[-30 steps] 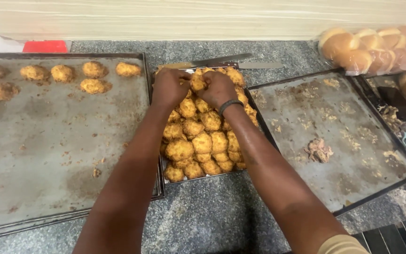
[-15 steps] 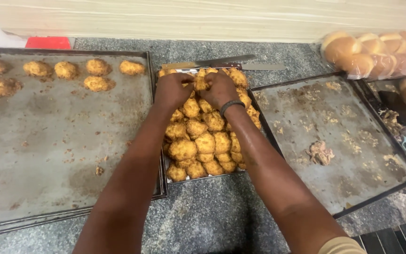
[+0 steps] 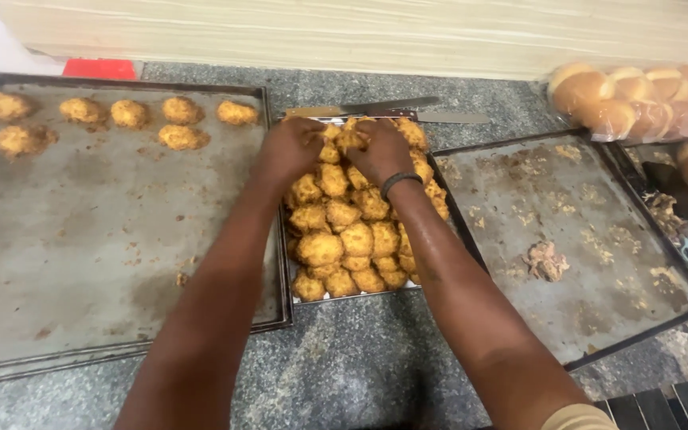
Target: The recorder is picking up small baked items from one tray and placing them onto another tray in a bakery environment.
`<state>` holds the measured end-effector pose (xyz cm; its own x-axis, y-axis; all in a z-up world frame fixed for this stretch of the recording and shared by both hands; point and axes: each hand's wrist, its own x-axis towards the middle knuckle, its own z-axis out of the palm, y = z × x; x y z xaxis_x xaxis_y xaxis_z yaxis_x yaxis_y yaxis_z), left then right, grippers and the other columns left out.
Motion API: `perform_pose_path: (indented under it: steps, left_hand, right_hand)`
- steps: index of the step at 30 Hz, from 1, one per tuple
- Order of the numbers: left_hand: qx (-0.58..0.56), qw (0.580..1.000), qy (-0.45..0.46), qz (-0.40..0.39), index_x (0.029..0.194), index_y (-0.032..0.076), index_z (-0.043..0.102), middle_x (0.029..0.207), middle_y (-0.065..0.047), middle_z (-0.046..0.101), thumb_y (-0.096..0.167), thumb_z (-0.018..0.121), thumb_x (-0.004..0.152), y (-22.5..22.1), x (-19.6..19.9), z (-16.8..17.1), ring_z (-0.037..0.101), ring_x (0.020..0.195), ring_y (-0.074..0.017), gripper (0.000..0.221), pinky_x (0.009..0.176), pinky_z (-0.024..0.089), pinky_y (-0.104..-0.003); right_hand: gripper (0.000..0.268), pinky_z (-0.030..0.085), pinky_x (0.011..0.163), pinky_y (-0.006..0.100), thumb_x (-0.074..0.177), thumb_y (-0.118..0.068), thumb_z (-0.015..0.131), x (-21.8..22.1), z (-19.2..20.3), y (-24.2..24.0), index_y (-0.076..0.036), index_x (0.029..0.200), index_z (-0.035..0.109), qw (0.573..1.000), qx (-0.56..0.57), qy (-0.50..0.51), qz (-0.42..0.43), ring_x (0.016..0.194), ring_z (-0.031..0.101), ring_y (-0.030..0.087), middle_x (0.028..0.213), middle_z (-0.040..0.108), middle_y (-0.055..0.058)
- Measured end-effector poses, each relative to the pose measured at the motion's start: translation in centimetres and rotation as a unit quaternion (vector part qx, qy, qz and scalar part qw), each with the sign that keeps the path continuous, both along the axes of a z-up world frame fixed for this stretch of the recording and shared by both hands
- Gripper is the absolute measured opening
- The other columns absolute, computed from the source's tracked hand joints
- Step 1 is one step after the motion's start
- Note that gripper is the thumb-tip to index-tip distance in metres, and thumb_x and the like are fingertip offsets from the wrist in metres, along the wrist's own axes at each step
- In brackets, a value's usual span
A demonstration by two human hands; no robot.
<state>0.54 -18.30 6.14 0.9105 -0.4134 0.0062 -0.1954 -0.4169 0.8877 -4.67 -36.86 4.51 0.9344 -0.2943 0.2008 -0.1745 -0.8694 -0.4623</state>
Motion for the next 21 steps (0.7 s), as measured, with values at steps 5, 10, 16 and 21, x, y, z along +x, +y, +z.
perform_pose_path:
  steps: [5, 10, 16, 21]
  left_hand:
    - [0.026, 0.979, -0.199, 0.02, 0.116, 0.012, 0.078, 0.112, -0.018, 0.075, 0.025, 0.074, 0.087, 3.8, 3.1, -3.0, 0.072, 0.1, -0.0338, 0.032, 0.089, 0.056, -0.043]
    - [0.035, 0.976, -0.206, 0.061, 0.113, 0.013, 0.078, 0.114, -0.019, 0.073, 0.026, 0.075, 0.087, 9.3, 4.5, -3.7, 0.072, 0.101, -0.0359, 0.03, 0.091, 0.055, -0.045]
    - [0.055, 0.964, -0.217, 0.143, 0.114, 0.013, 0.078, 0.112, -0.017, 0.074, 0.022, 0.074, 0.086, 15.9, 5.8, -5.7, 0.071, 0.105, -0.0366, 0.029, 0.096, 0.056, -0.045]
    - [0.087, 0.936, -0.299, 0.162, 0.125, 0.011, 0.073, 0.113, -0.017, 0.074, 0.011, 0.067, 0.085, 19.2, 7.4, -7.8, 0.068, 0.108, -0.0374, 0.04, 0.116, 0.035, -0.058]
  right_hand:
    - [0.036, 0.056, 0.093, 0.042, 0.082, -0.024, 0.079, 1.4, -0.9, 3.7, -0.007, 0.113, 0.075, 0.991, 0.033, -0.107, 0.073, 0.105, 0.069, 0.032, 0.116, 0.071, 0.016]
    - [0.034, 0.056, 0.09, 0.043, 0.083, -0.024, 0.079, 2.4, 0.0, 9.8, -0.007, 0.112, 0.075, 0.989, 0.041, -0.091, 0.112, 0.1, 0.069, 0.033, 0.113, 0.07, 0.016]
    - [0.036, 0.057, 0.093, 0.042, 0.084, -0.027, 0.077, 5.4, -2.8, 15.6, -0.009, 0.115, 0.074, 0.978, 0.072, -0.058, 0.188, 0.104, 0.071, 0.031, 0.116, 0.073, 0.014]
    - [0.05, 0.05, 0.103, 0.045, 0.086, -0.025, 0.078, 9.2, -6.4, 18.3, -0.006, 0.13, 0.064, 0.975, 0.0, -0.101, 0.198, 0.12, 0.062, 0.039, 0.131, 0.066, 0.02]
